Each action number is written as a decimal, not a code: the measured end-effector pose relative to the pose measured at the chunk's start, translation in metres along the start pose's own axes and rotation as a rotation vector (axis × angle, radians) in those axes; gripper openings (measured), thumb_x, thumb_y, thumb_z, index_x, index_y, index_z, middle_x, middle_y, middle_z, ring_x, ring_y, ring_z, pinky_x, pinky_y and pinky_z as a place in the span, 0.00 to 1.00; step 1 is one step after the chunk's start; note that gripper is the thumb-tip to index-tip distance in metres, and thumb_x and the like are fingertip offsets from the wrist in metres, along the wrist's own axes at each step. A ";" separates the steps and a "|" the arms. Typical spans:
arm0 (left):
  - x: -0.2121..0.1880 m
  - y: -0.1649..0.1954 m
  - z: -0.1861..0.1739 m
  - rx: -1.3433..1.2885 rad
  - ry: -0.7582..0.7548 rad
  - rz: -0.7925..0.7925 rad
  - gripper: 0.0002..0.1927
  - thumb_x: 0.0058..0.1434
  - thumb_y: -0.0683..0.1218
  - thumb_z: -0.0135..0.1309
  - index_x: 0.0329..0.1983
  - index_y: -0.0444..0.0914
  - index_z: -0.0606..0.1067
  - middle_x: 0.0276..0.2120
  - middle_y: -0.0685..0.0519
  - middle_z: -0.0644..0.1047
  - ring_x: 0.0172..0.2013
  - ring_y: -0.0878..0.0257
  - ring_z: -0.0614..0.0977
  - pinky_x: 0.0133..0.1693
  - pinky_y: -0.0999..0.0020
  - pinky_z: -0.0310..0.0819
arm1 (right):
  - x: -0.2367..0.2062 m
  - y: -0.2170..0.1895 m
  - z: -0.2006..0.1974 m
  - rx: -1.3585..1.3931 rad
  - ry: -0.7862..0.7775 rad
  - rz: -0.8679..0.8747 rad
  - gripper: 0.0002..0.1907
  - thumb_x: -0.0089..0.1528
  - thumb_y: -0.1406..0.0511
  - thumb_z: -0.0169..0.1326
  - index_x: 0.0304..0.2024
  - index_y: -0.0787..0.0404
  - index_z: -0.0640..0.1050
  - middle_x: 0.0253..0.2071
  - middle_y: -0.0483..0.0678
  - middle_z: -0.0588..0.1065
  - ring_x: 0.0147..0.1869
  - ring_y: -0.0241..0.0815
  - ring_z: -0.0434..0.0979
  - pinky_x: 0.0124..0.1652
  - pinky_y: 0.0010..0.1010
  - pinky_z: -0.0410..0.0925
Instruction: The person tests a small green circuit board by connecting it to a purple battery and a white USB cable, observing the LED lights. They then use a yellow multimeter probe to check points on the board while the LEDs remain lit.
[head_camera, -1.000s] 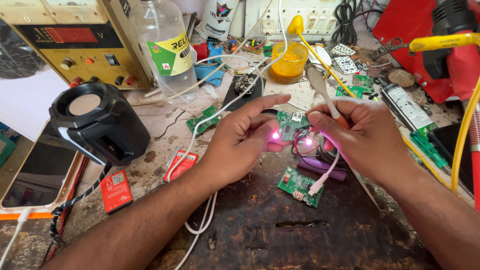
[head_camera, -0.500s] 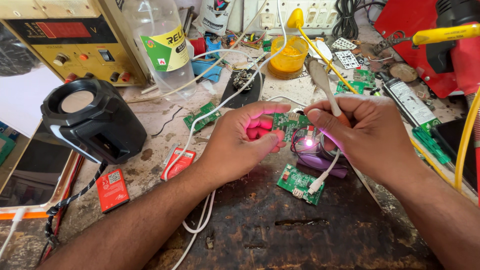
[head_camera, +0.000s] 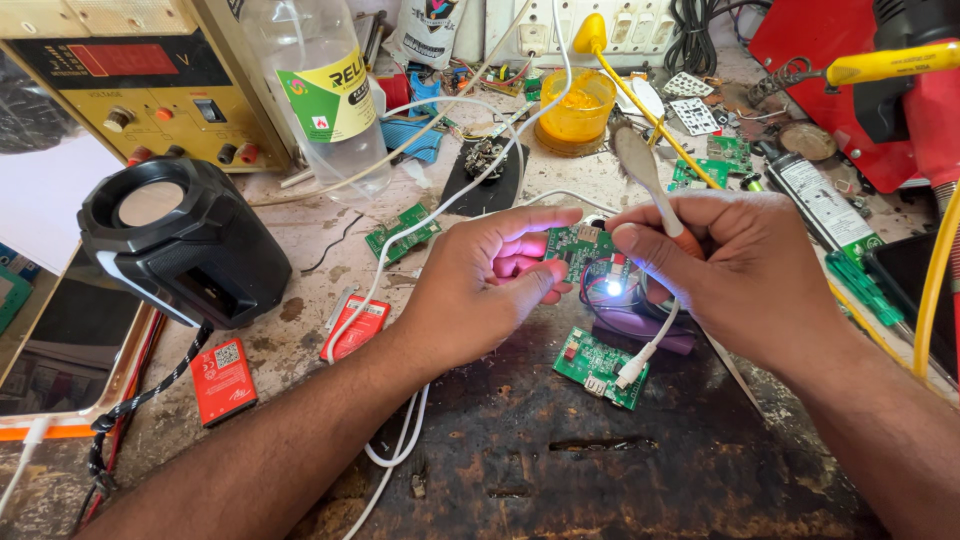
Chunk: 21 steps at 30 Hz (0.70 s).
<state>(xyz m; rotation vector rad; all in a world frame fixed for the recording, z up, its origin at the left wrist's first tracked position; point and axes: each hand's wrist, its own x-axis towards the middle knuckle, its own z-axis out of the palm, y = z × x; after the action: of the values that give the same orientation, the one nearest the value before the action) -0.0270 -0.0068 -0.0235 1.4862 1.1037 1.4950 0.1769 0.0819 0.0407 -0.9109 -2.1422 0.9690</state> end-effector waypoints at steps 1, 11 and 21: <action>0.000 0.001 0.000 0.007 0.001 0.004 0.23 0.67 0.34 0.53 0.66 0.35 0.72 0.42 0.49 0.83 0.40 0.69 0.84 0.45 0.73 0.82 | 0.000 0.000 0.000 0.000 -0.002 -0.002 0.11 0.61 0.64 0.62 0.43 0.62 0.86 0.21 0.40 0.75 0.24 0.26 0.71 0.23 0.21 0.64; -0.002 0.007 0.002 0.068 0.015 0.093 0.10 0.66 0.34 0.56 0.49 0.37 0.76 0.41 0.56 0.79 0.38 0.72 0.81 0.40 0.76 0.79 | 0.001 0.000 0.000 0.020 0.010 0.019 0.11 0.61 0.64 0.62 0.43 0.63 0.85 0.22 0.41 0.76 0.23 0.27 0.71 0.23 0.22 0.63; -0.005 0.015 -0.003 0.325 -0.006 0.201 0.07 0.63 0.37 0.58 0.45 0.36 0.76 0.37 0.56 0.79 0.35 0.74 0.79 0.37 0.77 0.77 | -0.001 0.001 -0.001 -0.009 0.010 -0.011 0.11 0.61 0.63 0.62 0.43 0.63 0.86 0.23 0.40 0.77 0.25 0.25 0.71 0.25 0.20 0.65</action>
<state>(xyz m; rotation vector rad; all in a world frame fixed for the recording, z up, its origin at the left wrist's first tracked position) -0.0290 -0.0173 -0.0112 1.8705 1.2699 1.4935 0.1785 0.0820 0.0405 -0.9057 -2.1427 0.9476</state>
